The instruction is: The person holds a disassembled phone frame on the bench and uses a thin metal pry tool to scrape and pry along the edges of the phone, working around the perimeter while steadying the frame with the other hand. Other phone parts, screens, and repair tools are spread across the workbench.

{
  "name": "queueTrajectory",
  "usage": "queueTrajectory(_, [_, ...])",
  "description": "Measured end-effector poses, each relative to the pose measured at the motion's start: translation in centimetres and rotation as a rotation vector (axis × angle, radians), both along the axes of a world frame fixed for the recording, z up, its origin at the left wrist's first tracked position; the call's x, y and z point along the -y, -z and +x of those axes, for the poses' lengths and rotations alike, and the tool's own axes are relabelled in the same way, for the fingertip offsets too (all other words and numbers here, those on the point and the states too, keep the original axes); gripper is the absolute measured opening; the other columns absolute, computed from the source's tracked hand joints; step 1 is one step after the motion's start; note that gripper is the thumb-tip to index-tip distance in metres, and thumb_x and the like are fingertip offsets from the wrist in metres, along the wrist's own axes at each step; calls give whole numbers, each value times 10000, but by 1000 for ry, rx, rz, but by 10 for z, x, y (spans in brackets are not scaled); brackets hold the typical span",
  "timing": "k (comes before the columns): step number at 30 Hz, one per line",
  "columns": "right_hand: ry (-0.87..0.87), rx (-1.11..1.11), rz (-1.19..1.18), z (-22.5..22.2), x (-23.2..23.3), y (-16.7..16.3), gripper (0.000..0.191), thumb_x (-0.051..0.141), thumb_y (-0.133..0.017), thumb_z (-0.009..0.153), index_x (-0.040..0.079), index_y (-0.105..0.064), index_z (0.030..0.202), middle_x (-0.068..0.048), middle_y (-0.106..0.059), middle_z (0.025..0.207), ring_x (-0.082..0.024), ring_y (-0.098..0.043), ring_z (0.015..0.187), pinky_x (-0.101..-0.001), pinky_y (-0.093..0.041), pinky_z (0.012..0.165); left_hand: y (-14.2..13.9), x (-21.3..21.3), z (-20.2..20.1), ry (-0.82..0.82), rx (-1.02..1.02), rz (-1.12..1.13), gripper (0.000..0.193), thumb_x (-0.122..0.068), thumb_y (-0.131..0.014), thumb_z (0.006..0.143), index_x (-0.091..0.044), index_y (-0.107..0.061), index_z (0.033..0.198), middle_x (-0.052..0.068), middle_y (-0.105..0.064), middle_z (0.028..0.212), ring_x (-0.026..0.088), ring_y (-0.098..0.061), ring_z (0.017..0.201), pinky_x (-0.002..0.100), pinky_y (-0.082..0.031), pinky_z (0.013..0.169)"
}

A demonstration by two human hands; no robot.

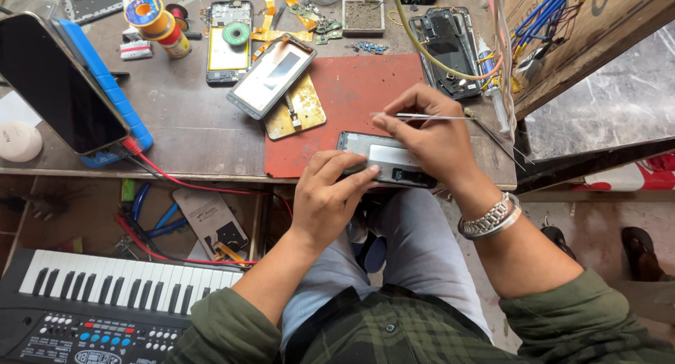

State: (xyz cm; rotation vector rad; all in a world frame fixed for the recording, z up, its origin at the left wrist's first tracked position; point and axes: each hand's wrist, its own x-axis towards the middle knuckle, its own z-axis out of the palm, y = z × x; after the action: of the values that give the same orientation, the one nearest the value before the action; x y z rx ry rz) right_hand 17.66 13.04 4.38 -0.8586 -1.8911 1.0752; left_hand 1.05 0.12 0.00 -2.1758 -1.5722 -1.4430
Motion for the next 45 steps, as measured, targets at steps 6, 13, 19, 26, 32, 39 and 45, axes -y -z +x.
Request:
queueTrajectory(6, [-55,134,-39,5,-2,2,112,104,-785,913,22,-721,952,-17,-730,856,-38,-640,768,-218,-520,668,0,0,-2,25,21,-5,215,-123,-798,866,-101,-760,1077,37,-708,1138,272,-641,1105,405,-535,970])
queueTrajectory(13, [-95,120,-61,5,-6,4,136,116,-785,895,15,-701,929,-23,-744,871,-39,-659,778,-221,-543,673,-1,0,-3,27,36,-10,187,-121,-801,859,-106,-758,1040,34,-709,1123,273,-648,1092,401,-540,963])
queueTrajectory(19, [-73,148,-67,3,-4,3,137,121,-796,884,13,-718,918,-29,-755,868,-42,-668,775,-223,-553,677,-3,0,-3,33,35,-17,183,-122,-798,861,-108,-757,1038,32,-707,1115,271,-647,1082,404,-537,956])
queueTrajectory(26, [-135,198,13,-4,-8,3,138,125,-790,879,5,-735,919,-42,-770,862,-65,-671,766,-247,-544,672,-4,-1,-3,39,36,-34,169,-113,-785,861,-107,-753,1027,36,-708,1123,270,-651,1095,401,-538,956])
queueTrajectory(32, [-203,159,13,-8,-21,10,136,100,-794,865,-3,-708,884,-50,-760,872,-75,-682,793,-246,-551,699,-3,0,-3,50,43,-38,163,-110,-780,867,-101,-751,1027,39,-707,1127,274,-653,1100,403,-538,960])
queueTrajectory(39, [-205,134,-123,-10,-23,15,125,86,-807,844,10,-713,878,-61,-745,872,-87,-666,794,-254,-545,699,-3,-1,-2,38,48,-39,149,-113,-781,863,-101,-748,1008,42,-707,1115,276,-654,1088,405,-537,946])
queueTrajectory(45, [-231,121,-56,-8,-24,13,130,71,-785,855,-1,-677,848,-60,-755,859,-88,-692,795,-252,-561,705,-3,-1,-2,40,50,-24,138,-117,-780,871,-106,-745,1004,34,-709,1120,271,-657,1096,400,-540,950])
